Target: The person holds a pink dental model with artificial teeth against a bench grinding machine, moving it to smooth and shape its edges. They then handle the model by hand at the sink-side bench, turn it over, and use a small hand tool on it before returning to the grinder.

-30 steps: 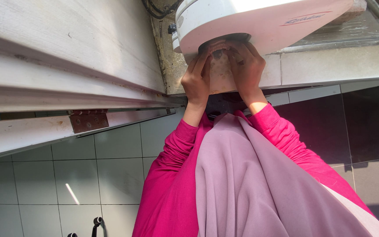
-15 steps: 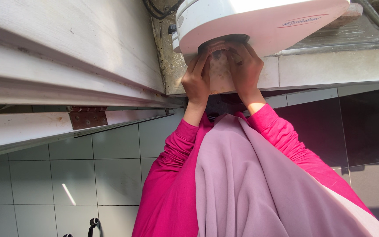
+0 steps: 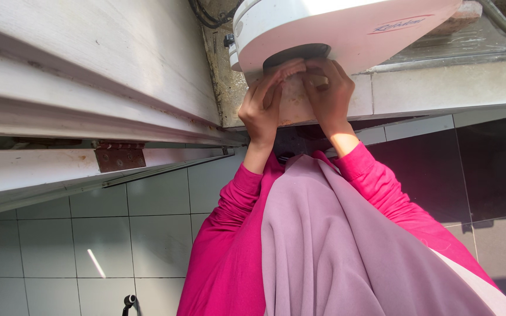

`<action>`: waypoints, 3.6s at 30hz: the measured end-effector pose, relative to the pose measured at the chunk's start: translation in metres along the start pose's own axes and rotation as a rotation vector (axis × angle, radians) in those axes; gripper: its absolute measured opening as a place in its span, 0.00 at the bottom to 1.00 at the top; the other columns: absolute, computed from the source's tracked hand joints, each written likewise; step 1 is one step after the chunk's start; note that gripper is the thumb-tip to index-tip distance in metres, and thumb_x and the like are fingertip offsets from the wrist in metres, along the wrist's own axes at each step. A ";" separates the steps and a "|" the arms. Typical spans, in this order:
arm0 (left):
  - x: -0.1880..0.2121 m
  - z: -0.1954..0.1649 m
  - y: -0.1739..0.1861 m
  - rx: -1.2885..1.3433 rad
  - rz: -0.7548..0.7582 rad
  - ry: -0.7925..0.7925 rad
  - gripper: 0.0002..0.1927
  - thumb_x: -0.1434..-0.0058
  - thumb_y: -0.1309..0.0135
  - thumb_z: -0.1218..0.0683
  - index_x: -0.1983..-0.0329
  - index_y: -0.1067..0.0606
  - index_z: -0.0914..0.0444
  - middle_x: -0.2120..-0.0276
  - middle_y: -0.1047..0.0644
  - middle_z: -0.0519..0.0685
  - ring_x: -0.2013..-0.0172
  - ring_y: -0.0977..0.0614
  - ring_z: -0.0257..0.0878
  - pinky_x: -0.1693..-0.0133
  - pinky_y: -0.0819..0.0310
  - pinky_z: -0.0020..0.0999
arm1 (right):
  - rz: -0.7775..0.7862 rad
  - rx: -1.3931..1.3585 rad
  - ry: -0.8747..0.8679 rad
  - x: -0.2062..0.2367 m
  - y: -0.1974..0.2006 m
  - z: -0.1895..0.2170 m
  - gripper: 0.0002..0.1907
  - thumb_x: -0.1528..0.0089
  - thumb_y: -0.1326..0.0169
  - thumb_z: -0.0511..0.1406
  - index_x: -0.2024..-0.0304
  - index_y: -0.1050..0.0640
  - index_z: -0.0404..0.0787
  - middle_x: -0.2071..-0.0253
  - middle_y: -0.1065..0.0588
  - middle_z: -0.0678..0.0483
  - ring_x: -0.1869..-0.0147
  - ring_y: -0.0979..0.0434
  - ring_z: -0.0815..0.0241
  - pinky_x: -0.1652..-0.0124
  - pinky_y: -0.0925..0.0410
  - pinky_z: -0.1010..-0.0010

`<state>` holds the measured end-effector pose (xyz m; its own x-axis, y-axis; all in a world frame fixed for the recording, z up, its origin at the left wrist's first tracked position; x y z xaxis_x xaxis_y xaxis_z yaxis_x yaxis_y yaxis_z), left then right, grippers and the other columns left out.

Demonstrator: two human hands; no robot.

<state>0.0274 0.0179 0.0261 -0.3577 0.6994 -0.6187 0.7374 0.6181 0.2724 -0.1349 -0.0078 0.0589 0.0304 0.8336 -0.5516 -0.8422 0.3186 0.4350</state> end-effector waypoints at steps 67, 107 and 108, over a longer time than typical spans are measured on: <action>-0.019 0.009 -0.014 0.406 0.209 0.152 0.15 0.37 0.34 0.60 0.49 0.21 0.64 0.56 0.17 0.49 0.56 0.13 0.38 0.54 0.17 0.31 | 0.392 -0.731 -0.463 -0.006 -0.017 -0.042 0.19 0.25 0.51 0.42 0.42 0.29 0.33 0.54 0.21 0.49 0.47 0.19 0.61 0.52 0.23 0.74; -0.014 0.015 -0.048 0.441 0.225 0.533 0.19 0.32 0.40 0.52 0.46 0.23 0.71 0.62 0.15 0.53 0.62 0.12 0.37 0.62 0.16 0.29 | 0.558 -0.984 -0.966 -0.013 -0.036 -0.083 0.25 0.30 0.49 0.47 0.46 0.26 0.30 0.52 0.22 0.47 0.51 0.15 0.52 0.53 0.19 0.65; -0.014 0.015 -0.048 0.434 0.222 0.524 0.19 0.32 0.40 0.52 0.47 0.23 0.71 0.62 0.15 0.53 0.62 0.12 0.37 0.62 0.16 0.29 | 0.559 -0.973 -0.969 -0.013 -0.036 -0.082 0.25 0.30 0.49 0.48 0.46 0.26 0.30 0.53 0.22 0.47 0.51 0.15 0.52 0.53 0.19 0.65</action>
<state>0.0054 -0.0270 0.0107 -0.3208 0.9398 -0.1178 0.9471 0.3190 -0.0345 -0.1493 -0.0670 -0.0079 -0.4025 0.8368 0.3711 -0.8744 -0.2315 -0.4263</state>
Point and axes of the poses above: each hand's wrist, its own x-axis away from the middle knuckle, its own y-axis out of the back of the hand, z = x × y, the point moved 5 cm from there along -x, towards the middle knuckle
